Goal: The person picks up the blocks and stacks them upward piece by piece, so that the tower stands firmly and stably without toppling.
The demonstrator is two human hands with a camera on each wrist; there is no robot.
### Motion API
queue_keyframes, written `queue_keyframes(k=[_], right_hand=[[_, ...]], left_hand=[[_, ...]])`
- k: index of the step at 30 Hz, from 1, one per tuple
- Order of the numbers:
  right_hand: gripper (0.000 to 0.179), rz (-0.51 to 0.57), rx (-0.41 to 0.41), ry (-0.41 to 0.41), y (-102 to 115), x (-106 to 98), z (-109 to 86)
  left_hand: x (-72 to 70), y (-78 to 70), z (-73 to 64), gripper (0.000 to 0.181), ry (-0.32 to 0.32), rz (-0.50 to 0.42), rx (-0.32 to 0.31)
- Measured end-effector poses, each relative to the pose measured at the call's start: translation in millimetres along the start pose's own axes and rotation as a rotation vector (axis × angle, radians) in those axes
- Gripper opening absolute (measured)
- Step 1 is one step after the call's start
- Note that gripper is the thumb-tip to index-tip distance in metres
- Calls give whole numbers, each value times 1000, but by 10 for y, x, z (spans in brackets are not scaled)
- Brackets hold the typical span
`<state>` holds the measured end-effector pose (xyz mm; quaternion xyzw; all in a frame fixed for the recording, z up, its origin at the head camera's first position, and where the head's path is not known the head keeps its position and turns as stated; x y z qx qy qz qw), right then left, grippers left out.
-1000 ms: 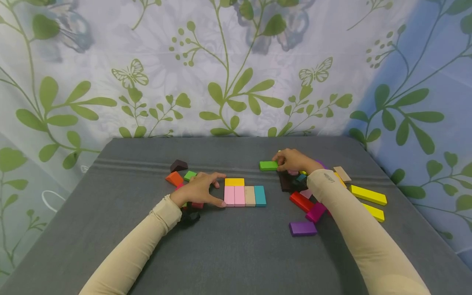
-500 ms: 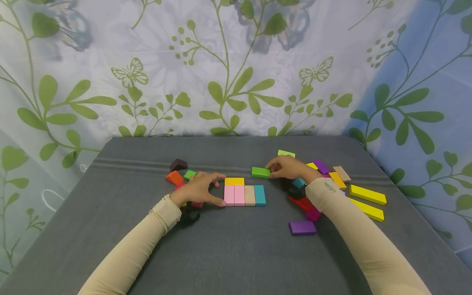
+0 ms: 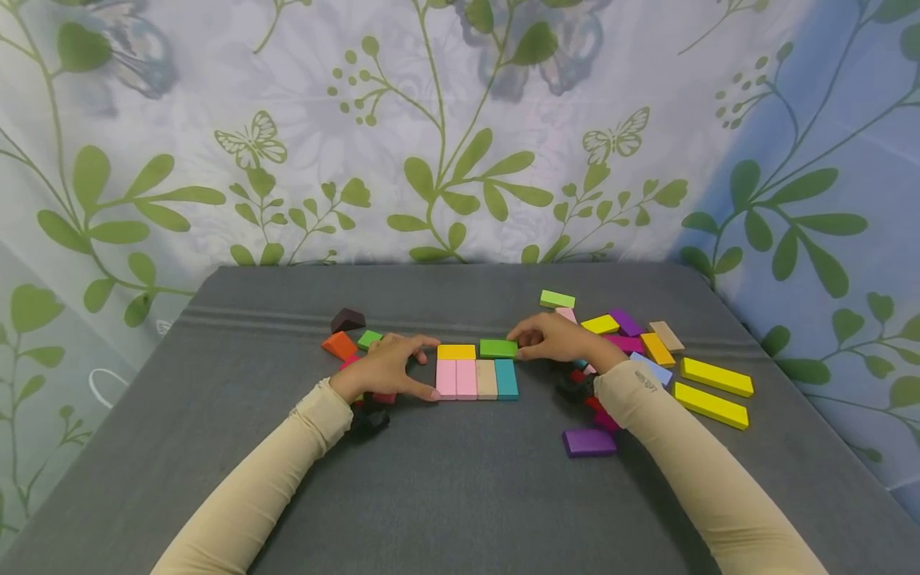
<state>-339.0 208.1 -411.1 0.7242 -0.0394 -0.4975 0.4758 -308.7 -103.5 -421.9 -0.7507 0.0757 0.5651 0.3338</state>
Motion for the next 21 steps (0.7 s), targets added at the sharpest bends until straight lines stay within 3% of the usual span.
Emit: queue_keyframes(k=[21], right_hand=[[29,41,13,7,72,91,-17]], left_hand=[[9,-22,-11,89,2,-16,-8]])
Point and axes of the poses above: each hand's wrist, its own z-axis towards the middle knuckle, its own x-axis out of the palm, y = z × x, the point moved 3 cm from there along z, towards the middle knuckle, and after that the axes turned 11 degrees about z, right-handed, at the moved point
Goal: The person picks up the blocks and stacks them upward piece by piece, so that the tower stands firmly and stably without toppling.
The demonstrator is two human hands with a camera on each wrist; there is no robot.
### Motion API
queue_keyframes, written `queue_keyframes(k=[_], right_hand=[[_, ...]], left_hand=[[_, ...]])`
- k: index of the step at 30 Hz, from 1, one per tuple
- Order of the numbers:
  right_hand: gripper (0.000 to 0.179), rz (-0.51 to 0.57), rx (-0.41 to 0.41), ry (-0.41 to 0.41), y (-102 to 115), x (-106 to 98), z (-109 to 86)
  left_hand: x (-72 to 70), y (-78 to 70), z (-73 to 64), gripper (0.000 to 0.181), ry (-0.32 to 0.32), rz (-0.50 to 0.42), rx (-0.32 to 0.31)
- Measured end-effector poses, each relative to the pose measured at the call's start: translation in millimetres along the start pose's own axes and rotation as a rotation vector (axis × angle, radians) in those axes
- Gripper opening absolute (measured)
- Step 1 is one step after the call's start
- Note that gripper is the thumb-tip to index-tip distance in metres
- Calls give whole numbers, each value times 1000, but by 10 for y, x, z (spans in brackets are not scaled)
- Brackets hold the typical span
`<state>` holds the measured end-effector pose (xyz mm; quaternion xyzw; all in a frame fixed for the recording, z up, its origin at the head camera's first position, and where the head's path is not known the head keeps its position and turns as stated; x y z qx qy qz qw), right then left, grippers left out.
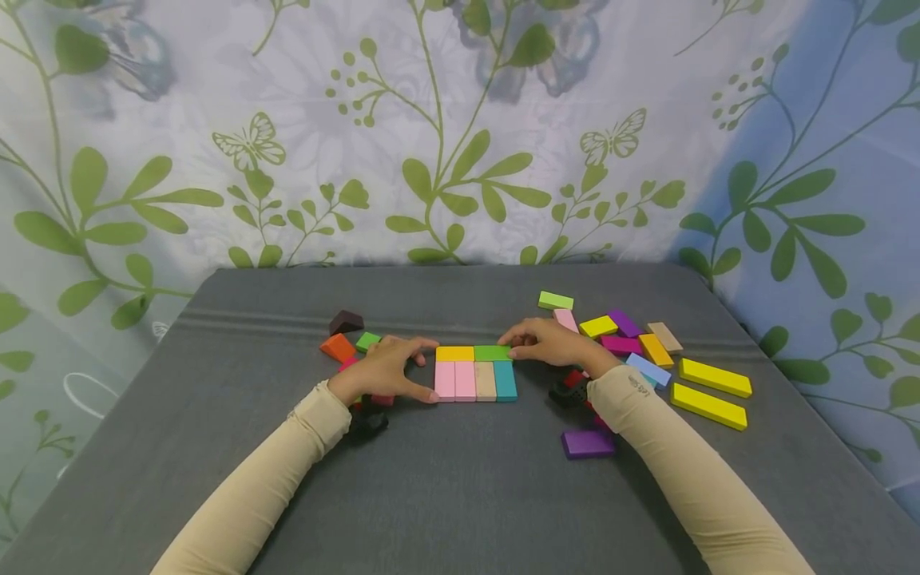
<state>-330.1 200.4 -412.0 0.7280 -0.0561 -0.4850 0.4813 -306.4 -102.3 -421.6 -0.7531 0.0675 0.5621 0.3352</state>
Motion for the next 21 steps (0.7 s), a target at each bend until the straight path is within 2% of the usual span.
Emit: queue_keyframes(k=[4,13,17,21], right_hand=[[32,20,-18,-12,-16,-25,-31],[24,-27,-110,-190,-67,-260,-268],[29,-69,-73,-182,-101,-353,-352],[40,-159,-32,-125,-140,-406,-363]], left_hand=[[-4,1,-4,89,-1,0,0],[3,11,14,90,5,2,4],[6,17,16,90,3,5,7],[1,20,13,90,-2,14,11]])
Point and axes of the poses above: each hand's wrist, its own z-axis towards the middle knuckle, its own x-axis out of the palm, y = z × x, the point moved 3 cm from there along z, towards the middle knuckle, and after that the axes turned 11 degrees about z, right-handed, at the moved point
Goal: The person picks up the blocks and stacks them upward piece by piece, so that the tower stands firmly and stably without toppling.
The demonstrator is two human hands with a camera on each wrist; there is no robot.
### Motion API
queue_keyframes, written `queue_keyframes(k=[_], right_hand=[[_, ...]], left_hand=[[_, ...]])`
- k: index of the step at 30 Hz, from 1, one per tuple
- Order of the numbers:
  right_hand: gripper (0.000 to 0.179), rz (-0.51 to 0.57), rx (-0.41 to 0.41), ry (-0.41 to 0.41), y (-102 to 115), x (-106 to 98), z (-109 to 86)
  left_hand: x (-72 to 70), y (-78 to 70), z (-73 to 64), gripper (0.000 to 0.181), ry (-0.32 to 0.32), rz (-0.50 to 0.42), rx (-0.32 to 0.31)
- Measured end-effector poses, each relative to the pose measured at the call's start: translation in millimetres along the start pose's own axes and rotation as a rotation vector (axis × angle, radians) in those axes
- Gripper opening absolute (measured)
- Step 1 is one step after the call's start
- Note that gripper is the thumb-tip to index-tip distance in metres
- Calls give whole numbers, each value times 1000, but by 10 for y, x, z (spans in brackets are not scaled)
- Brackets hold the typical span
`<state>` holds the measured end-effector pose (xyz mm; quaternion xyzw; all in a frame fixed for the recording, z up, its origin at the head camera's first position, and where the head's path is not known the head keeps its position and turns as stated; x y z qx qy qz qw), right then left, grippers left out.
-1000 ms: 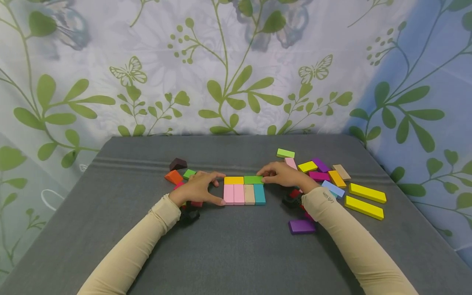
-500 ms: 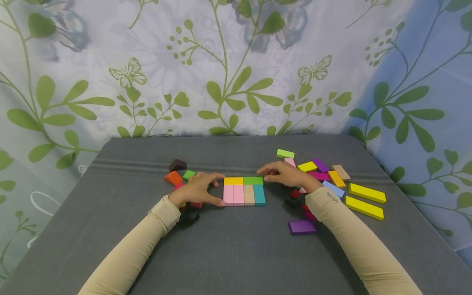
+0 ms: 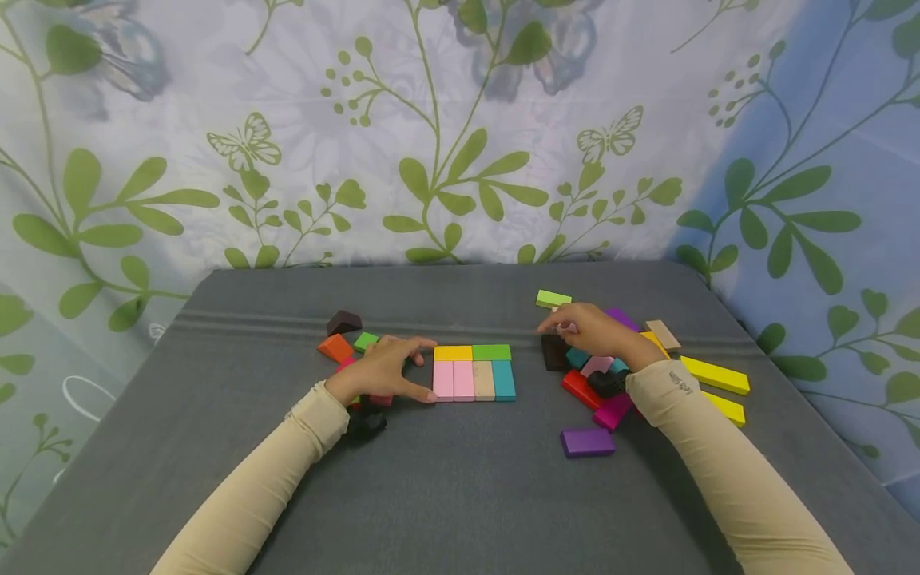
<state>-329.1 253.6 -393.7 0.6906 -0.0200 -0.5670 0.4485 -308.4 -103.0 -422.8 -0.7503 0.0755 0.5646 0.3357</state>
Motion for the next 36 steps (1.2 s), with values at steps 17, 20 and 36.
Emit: queue_keyframes(k=[17,20,36], right_hand=[[32,-59,42,84,-92,14,-4],[30,-85,46,54,-98,0,-31],[29,75,24,-81,199,46,-291]], left_hand=[[7,25,5,89,8,-15,6],[8,35,9,88,10,-18,10],[-27,8,-20,83,23,-16,20]])
Point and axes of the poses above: each hand's wrist, its own z-axis towards the middle knuckle, its own x-axis out of the palm, y = z × x, the point moved 3 cm from there along z, towards the middle knuckle, and after that the axes turned 11 degrees about z, right-handed, at the moved point
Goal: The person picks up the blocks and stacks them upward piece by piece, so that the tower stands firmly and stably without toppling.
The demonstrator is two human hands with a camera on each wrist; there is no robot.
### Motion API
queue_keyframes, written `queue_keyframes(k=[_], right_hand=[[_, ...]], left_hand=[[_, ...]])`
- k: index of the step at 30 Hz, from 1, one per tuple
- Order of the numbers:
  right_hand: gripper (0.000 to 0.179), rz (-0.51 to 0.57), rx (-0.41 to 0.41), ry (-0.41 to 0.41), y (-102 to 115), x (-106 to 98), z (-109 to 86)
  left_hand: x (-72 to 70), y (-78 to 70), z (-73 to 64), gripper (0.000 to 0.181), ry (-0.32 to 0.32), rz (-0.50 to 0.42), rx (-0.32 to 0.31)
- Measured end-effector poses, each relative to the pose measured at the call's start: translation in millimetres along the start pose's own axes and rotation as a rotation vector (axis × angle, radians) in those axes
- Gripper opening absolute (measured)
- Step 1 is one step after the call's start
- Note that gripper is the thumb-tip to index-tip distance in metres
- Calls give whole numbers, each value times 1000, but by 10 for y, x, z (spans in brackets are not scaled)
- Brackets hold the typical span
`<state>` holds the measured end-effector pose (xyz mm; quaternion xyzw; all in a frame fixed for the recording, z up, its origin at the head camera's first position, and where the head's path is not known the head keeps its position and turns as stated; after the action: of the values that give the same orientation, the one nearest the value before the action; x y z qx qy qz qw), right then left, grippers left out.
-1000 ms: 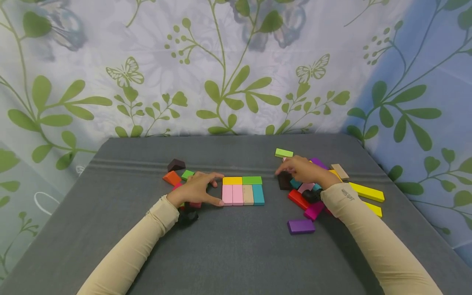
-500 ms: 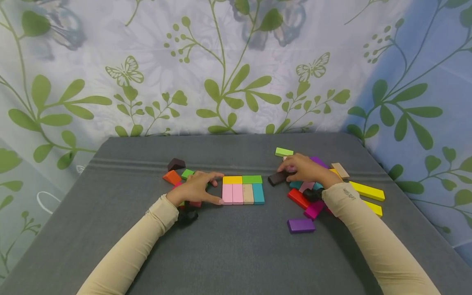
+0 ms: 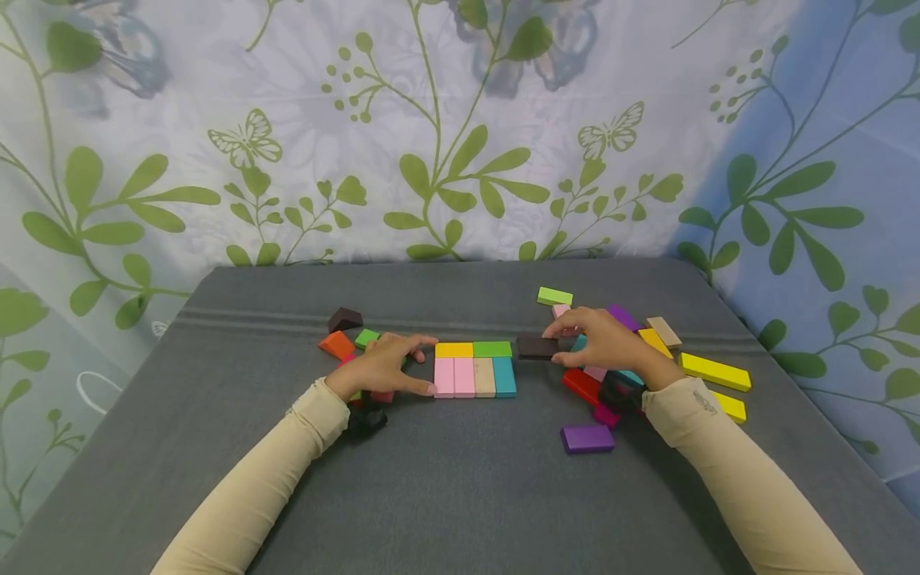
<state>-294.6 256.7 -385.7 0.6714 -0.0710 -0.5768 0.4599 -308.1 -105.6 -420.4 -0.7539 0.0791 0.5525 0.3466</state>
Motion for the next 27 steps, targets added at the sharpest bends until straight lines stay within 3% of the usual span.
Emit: queue_keyframes(k=[9,18,27], right_hand=[[27,60,-99,52,218,284,-115],[28,17,-65,130,357,607,-173],[31,-45,-21,139,515,858,-183]], left_hand=[[3,7,11,78,3,-11,1],[4,1,13,79,3,-16,-6],[13,6,16,80,6,-13,-20]])
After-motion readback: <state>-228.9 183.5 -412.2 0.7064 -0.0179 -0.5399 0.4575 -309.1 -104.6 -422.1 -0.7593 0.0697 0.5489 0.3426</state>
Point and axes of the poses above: each hand's wrist, its own z-axis towards the middle knuckle, its own x-axis out of the palm, y = z × x, the point moved 3 cm from there along z, towards the middle knuckle, and after that the axes turned 11 degrees about z, right-handed, at the moved point
